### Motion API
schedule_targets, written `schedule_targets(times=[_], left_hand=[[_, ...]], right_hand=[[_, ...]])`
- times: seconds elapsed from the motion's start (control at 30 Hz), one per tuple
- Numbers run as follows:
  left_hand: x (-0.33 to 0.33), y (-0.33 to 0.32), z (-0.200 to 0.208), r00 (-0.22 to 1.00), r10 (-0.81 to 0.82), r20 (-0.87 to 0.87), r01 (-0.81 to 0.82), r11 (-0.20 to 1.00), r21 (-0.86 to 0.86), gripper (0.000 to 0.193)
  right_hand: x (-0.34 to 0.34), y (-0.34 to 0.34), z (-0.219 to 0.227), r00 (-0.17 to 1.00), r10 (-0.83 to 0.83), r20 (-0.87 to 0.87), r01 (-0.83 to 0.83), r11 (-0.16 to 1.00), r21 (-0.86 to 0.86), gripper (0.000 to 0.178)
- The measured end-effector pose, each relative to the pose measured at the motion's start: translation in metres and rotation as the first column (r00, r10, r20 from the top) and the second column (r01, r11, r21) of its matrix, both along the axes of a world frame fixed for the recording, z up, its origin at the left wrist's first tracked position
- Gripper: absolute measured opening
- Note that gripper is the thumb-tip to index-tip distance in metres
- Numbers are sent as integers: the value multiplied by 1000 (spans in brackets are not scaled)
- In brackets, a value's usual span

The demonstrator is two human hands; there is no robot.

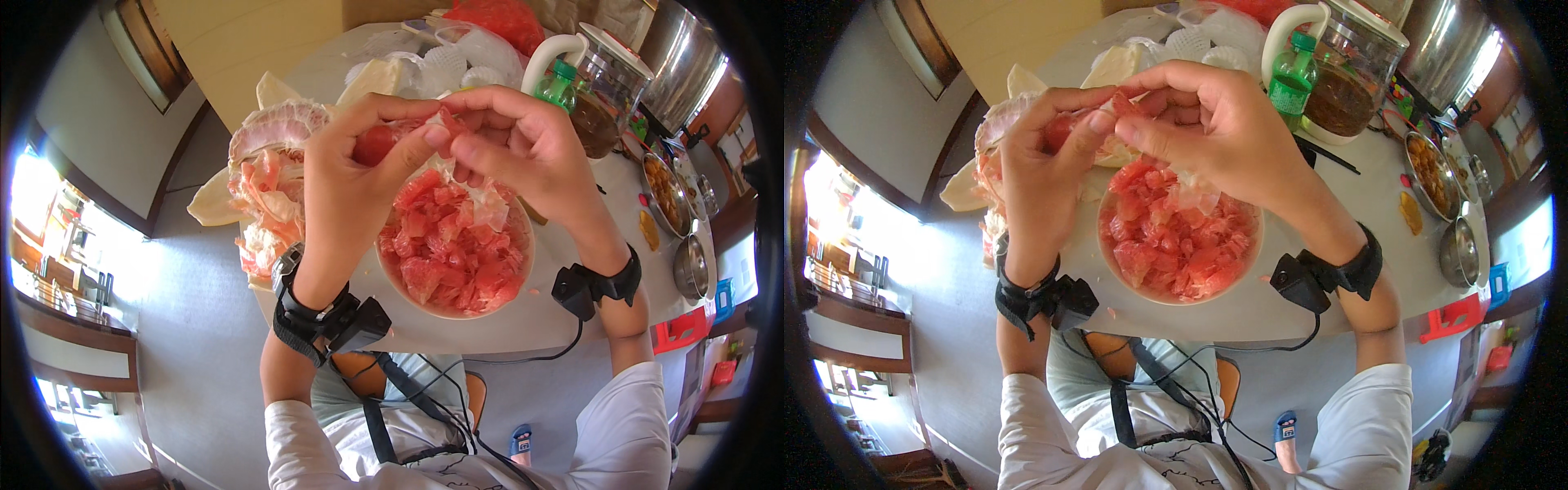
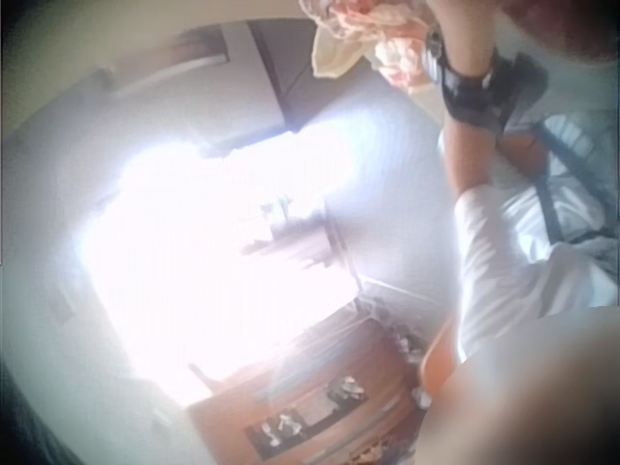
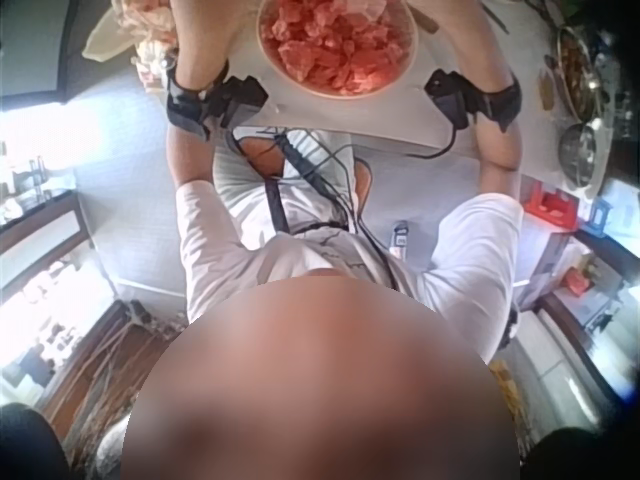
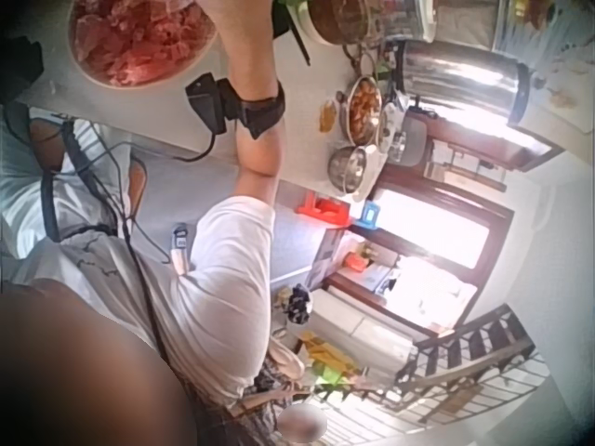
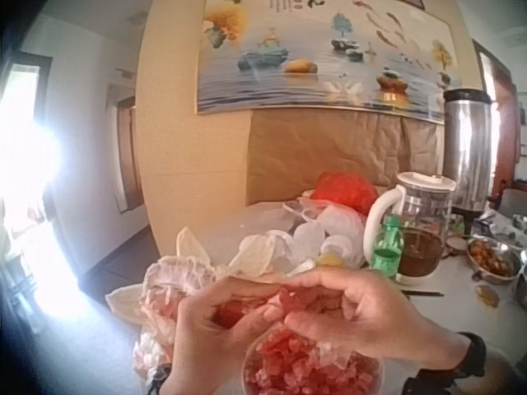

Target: The person peels a grapefruit by hand, removing the outer rind and separating the inner segments from the white pith. They place the peeled segments into a bowl and occasionally use a knife to trim remaining pith from the fruit.

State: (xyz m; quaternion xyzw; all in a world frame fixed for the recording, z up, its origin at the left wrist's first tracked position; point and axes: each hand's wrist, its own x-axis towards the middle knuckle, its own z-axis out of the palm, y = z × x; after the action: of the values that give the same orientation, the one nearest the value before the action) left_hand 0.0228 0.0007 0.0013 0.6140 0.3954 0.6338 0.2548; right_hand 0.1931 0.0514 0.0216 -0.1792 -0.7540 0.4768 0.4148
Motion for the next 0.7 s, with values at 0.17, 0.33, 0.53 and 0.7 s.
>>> schedule_targets(times=[0.17, 0.33, 0.53, 0.7], left_hand=[[-5, -3, 6, 985, 125, -121, -130, 991, -28, 14], [-2, -3, 7, 998, 14, -58, -10, 998, 63, 20], [-8, -3, 8, 971, -236, 51, 237, 971, -33, 26], [-4, 4, 1, 971, -230, 59, 229, 973, 17, 26]], right_hand=[[4, 3, 1, 998, 2, 57, -1, 1000, -7, 33], [7, 6, 2, 996, 90, 25, -90, 996, 22, 29], [9, 17, -2, 979, 192, -70, -203, 959, -197, 18], [5, 14, -2, 951, 264, -158, -298, 920, -254, 18]])
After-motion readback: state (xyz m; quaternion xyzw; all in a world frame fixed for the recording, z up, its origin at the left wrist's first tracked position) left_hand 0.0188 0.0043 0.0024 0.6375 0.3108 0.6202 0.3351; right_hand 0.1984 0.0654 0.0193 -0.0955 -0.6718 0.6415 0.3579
